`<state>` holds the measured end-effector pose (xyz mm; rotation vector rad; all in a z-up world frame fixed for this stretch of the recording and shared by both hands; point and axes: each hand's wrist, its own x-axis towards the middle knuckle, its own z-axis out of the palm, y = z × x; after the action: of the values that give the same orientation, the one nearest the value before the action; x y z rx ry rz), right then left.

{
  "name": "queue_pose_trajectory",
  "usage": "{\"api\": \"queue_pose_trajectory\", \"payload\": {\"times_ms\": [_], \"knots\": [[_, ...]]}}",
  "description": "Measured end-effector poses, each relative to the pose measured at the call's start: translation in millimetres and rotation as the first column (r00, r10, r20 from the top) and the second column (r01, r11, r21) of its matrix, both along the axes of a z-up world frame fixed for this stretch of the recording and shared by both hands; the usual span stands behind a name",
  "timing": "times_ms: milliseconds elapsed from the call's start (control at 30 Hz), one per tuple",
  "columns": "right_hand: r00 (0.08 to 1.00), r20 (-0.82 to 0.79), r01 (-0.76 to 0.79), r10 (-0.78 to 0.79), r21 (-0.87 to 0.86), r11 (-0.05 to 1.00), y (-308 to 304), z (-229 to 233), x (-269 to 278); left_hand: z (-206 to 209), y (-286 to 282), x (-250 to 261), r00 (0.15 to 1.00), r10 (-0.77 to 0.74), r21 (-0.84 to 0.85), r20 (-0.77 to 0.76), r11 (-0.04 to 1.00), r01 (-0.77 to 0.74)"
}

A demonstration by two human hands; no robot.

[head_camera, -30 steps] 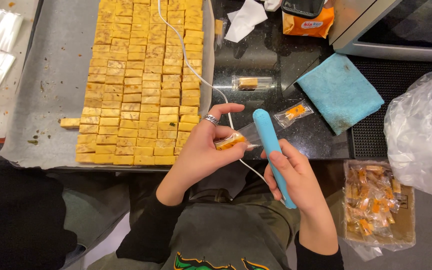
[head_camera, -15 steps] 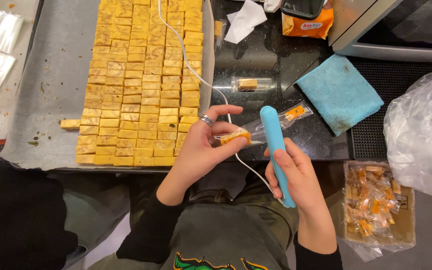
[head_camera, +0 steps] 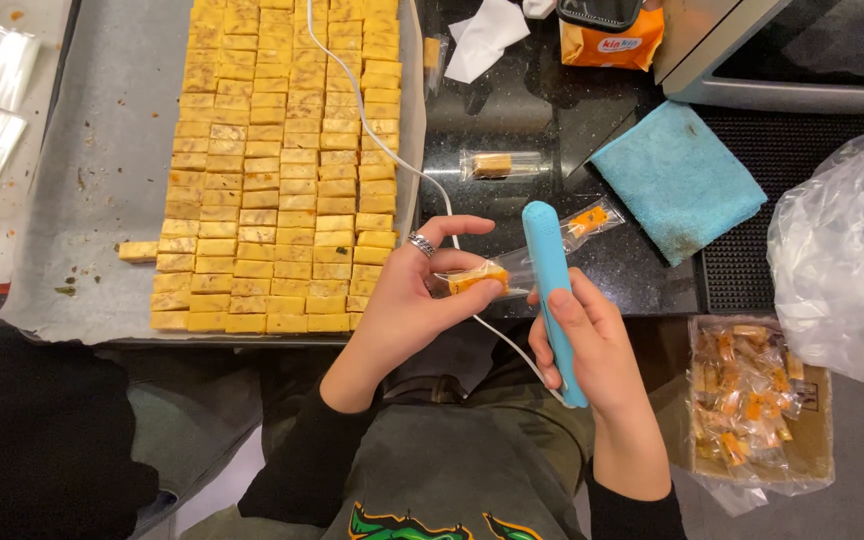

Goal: Packaging individual food squares into plastic bags and sealing them with a handheld heat sealer

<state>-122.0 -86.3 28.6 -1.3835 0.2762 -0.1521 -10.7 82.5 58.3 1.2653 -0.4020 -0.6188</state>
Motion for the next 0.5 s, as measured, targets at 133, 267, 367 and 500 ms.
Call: {"api": "queue_pose_trajectory", "payload": {"times_ms": [133,267,367,500], "knots": [[1.000,0.001,0.016,-0.016,0.002,1.000,1,2,-1,0,-1,-1,1.000,-0.003,0.011,0.022,1.000,0.003],[0.999,0.002,0.051,-0.051,0.025,0.998,0,2,0,-7,0,1,1.000,0.024,0.017,0.018,1.000,-0.024],[0.996,0.014,0.082,-0.083,0.026,0.996,-6,2,0,-12,-1,3,0.998,0.061,0.010,-0.019,0.998,-0.061],[0.993,0.034,0.108,-0.109,0.032,0.994,-8,2,3,-23,-2,7,0.990,0.104,-0.014,-0.100,0.994,-0.106]]}}
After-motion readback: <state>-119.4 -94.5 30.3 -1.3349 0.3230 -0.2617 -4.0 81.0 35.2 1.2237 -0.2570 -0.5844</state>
